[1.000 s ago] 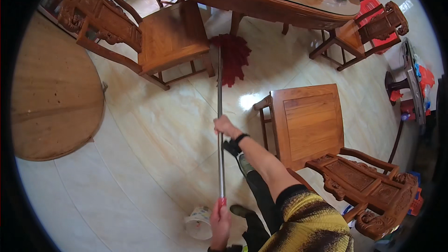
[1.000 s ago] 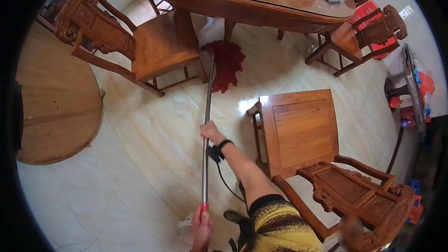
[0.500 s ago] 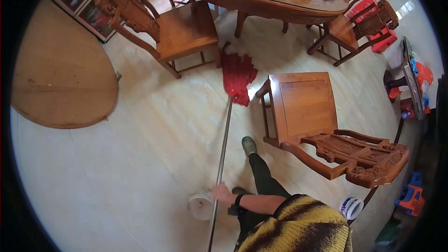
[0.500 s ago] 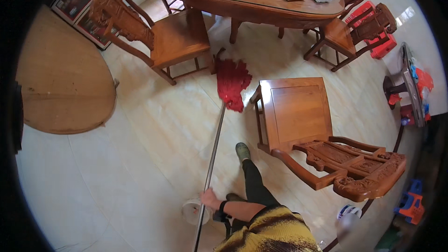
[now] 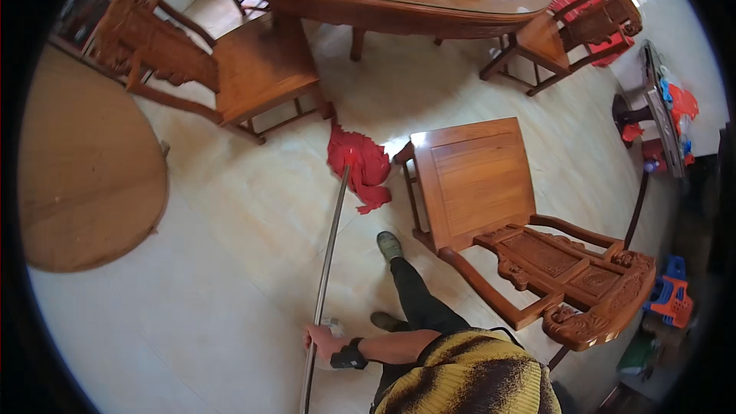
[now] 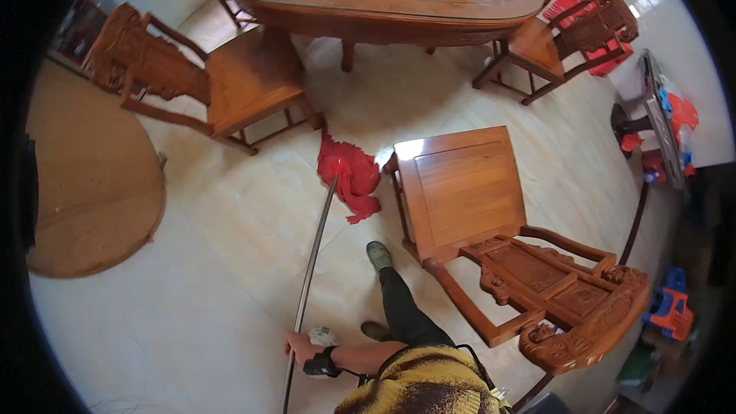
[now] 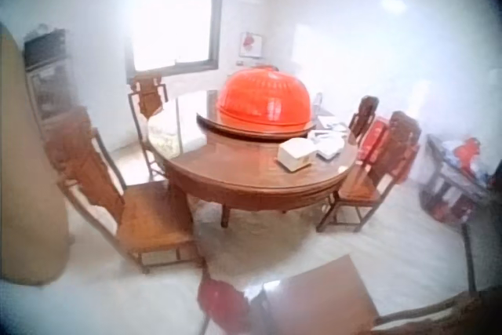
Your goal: Mop the tile floor in a dining area around chairs and a table.
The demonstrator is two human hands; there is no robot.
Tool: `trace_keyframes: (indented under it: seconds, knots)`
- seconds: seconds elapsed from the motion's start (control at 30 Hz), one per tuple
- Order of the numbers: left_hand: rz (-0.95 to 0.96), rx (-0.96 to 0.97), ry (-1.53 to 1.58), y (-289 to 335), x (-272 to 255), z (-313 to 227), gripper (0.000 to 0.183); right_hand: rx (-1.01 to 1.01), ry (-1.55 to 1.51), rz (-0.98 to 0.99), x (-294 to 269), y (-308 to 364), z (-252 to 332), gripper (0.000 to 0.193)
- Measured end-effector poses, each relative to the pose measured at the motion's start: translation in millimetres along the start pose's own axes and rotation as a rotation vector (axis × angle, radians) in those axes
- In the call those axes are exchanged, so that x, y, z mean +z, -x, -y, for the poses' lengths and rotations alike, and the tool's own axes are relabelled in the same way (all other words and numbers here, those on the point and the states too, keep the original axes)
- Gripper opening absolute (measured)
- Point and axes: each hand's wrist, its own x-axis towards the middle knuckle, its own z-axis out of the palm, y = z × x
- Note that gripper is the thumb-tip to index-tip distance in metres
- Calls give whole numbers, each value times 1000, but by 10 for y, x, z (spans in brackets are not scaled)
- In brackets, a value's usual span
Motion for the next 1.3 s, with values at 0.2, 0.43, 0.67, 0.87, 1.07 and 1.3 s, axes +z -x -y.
trace_keyframes:
  seconds: [0.2,0.43,0.67,0.87,1.07,1.3]
  knots:
    - [-96,627,-264,-1639,280,-1479,22,-1050,334,52,-653,-936,2147,17]
    - [-308,1013,-282,-2744,-117,-3770,11,-678,-624,45,-826,-781,4366,24]
    - [-593,1541,-797,-2480,-735,-5787,14,-798,-642,-284,-1368,-321,5618,14]
    - [-665,1587,-1098,-2096,-1562,-5826,18,-697,-621,-88,-781,-24,5506,4]
    - [-779,1573,-1337,-1388,-1921,-4972,21,-594,-597,168,-226,118,4642,5]
    - [-786,1355,-1416,-449,-1761,-3496,23,-416,-396,262,267,343,3167,8]
